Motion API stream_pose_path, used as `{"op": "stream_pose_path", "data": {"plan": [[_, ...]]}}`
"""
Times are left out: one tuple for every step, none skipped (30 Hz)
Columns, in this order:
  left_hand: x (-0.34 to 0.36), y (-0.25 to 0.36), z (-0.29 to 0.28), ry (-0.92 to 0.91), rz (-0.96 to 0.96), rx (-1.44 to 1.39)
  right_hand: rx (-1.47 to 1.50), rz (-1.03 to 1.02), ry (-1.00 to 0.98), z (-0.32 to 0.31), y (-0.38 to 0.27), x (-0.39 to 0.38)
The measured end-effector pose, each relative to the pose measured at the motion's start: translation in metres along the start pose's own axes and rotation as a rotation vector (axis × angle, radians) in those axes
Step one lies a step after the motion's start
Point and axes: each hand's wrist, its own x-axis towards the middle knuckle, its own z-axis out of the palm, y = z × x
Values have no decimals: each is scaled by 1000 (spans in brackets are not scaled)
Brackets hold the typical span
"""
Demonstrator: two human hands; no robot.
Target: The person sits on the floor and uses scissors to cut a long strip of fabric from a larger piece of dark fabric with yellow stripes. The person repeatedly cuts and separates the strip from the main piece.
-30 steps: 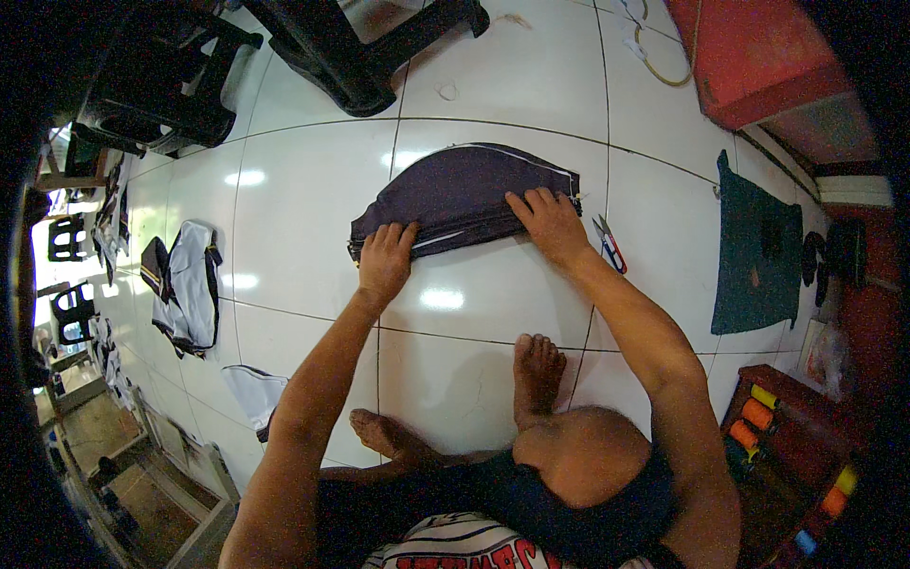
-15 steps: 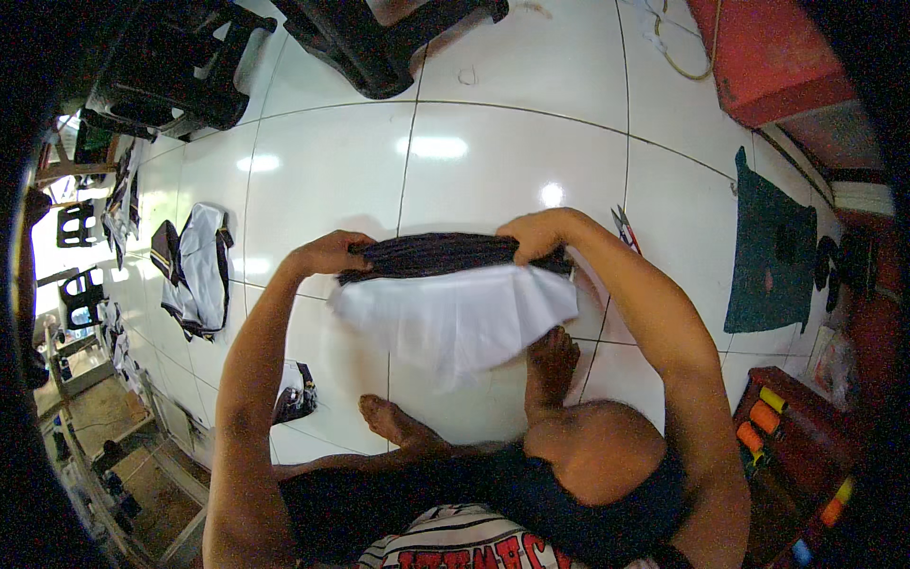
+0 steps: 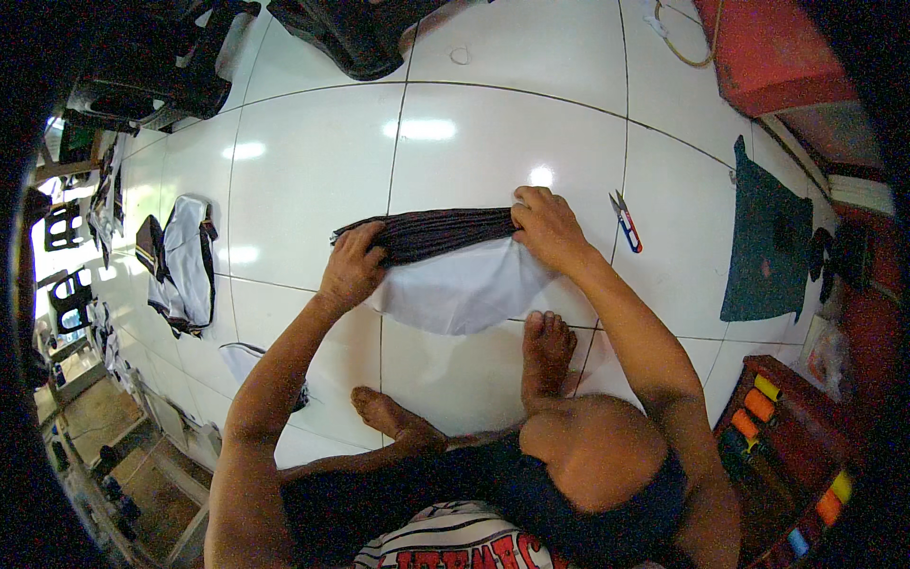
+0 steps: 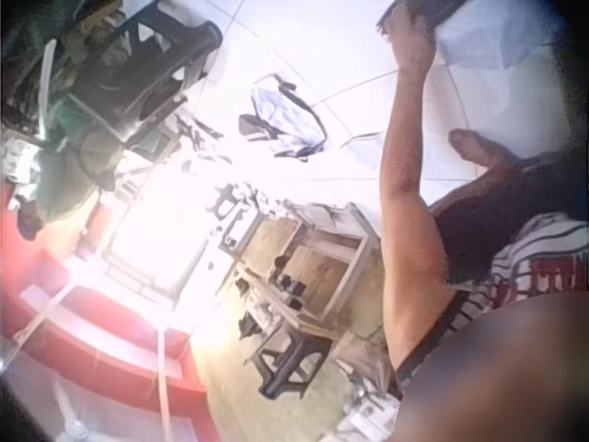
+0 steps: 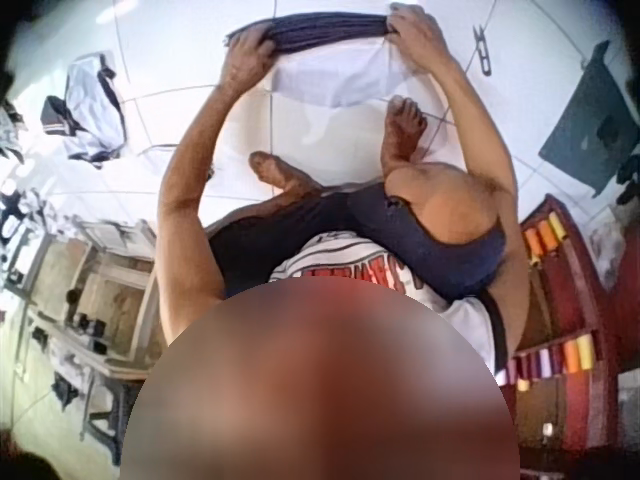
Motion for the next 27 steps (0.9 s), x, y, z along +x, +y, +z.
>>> {"op": "stream_pose_path", "data": {"plan": [[1,-6,4,-39,-64,-9,26,21,-8,3,6,3],[1,-14,6,-16,-120,-173,59,61,-26,8,6,1],[1,-23,5,7,-117,-183,51,59,-35,11,7,0],[1,-33,1,-12,-151,-306,37,63,-40,10,9,3],[1,-42,-4,-76,-230,-407,23,64,-45,10,10,6],[1,-53,-9,-86,-266,-422,39,58,-14,9,9,7],[2,-63,-14,-128,-328,-435,55,71,-32,9,7,10],[1,-69,-18,-173,-395,-445,67,92,-57,7,6,11],[-1,-72,-20,-182,-414,-464,79,116,-81,6,6,12],[-2,-74,-23,-192,-434,-480,84,122,-84,6,5,13],[-3,-74,-25,-202,-455,-496,89,129,-88,6,5,13],[-5,-74,-27,-178,-417,-457,92,138,-97,6,5,13],[-5,-73,-30,-154,-377,-418,103,124,-77,6,5,13],[-5,-73,-32,-194,-393,-364,113,112,-64,6,6,12],[-4,-73,-36,-189,-368,-353,117,112,-54,6,6,12],[-2,-76,-41,-247,-398,-325,123,99,-42,7,7,11],[0,-78,-45,-298,-419,-291,123,98,-34,7,8,11],[1,-78,-47,-356,-443,-318,125,98,-28,7,8,11],[1,-80,-50,-404,-458,-339,142,101,-36,6,9,11],[1,-81,-51,-452,-471,-361,158,107,-45,6,10,12],[1,-83,-51,-443,-510,-416,170,124,-64,5,11,12],[0,-83,-50,-436,-547,-472,202,110,-85,4,12,15],[-1,-84,-48,-432,-589,-526,229,110,-116,2,15,19],[-3,-84,-45,-366,-545,-482,239,145,-159,0,18,21],[-4,-83,-41,-302,-502,-440,301,148,-181,-3,21,22],[-4,-81,-36,-269,-494,-387,344,184,-209,-5,24,25],[-3,-80,-33,-233,-484,-427,390,218,-234,-10,28,26]]}}
